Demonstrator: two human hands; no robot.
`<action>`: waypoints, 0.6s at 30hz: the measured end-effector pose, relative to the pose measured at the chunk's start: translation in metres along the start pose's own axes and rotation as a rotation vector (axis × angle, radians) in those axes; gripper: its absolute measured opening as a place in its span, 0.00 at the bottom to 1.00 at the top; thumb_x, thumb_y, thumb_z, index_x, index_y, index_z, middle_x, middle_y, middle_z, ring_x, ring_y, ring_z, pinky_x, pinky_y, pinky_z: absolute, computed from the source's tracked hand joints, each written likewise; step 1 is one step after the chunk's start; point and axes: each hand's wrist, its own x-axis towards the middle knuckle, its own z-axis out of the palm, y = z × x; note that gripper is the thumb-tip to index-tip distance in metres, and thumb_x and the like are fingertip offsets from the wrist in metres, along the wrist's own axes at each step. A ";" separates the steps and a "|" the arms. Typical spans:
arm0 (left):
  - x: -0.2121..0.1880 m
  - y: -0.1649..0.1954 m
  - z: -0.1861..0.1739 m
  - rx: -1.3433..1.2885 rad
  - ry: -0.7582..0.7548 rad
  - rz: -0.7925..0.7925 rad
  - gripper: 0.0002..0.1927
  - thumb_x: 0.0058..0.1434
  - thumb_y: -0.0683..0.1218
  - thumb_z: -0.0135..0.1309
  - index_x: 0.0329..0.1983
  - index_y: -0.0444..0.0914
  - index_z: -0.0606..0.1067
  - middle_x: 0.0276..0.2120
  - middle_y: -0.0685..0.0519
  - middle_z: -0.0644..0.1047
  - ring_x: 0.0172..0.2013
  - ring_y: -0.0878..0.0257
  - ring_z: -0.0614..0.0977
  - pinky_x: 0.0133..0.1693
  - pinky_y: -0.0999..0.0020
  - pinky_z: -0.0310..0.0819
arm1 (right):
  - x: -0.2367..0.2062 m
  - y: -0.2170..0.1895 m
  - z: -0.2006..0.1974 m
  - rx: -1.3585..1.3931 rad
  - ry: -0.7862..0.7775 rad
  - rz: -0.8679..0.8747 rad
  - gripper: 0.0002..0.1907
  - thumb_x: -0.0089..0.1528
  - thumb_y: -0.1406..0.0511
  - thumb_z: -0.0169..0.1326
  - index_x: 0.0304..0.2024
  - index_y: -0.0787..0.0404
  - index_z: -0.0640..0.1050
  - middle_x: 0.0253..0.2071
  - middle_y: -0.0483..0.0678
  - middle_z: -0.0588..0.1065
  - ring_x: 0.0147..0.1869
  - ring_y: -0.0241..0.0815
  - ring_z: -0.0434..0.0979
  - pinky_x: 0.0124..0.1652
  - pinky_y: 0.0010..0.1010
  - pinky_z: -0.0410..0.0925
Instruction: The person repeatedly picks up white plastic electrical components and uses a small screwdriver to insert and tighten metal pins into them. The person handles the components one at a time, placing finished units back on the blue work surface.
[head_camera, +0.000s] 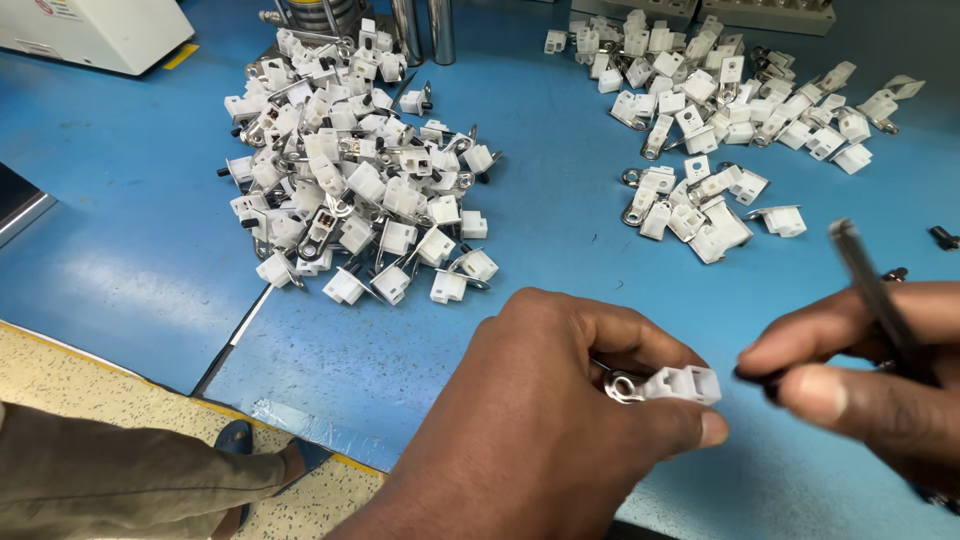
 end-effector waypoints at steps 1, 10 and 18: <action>-0.001 0.001 0.000 0.027 0.003 0.003 0.13 0.52 0.47 0.67 0.39 0.37 0.86 0.31 0.50 0.87 0.35 0.64 0.88 0.42 0.66 0.83 | 0.001 -0.008 0.002 -0.036 -0.056 0.000 0.17 0.58 0.67 0.69 0.48 0.67 0.81 0.42 0.61 0.80 0.47 0.56 0.83 0.48 0.48 0.80; -0.004 -0.001 -0.005 0.148 -0.026 0.079 0.16 0.49 0.48 0.69 0.42 0.42 0.87 0.37 0.50 0.88 0.41 0.62 0.89 0.49 0.62 0.81 | 0.008 -0.051 0.023 0.205 -0.213 0.144 0.26 0.53 0.74 0.69 0.51 0.68 0.72 0.36 0.59 0.76 0.41 0.50 0.82 0.41 0.43 0.78; -0.004 -0.004 -0.006 0.064 -0.044 0.017 0.15 0.48 0.48 0.70 0.39 0.39 0.87 0.34 0.49 0.88 0.38 0.63 0.89 0.46 0.64 0.81 | 0.003 -0.064 0.036 0.050 -0.033 0.223 0.24 0.55 0.69 0.66 0.51 0.61 0.72 0.36 0.56 0.72 0.35 0.47 0.72 0.34 0.39 0.69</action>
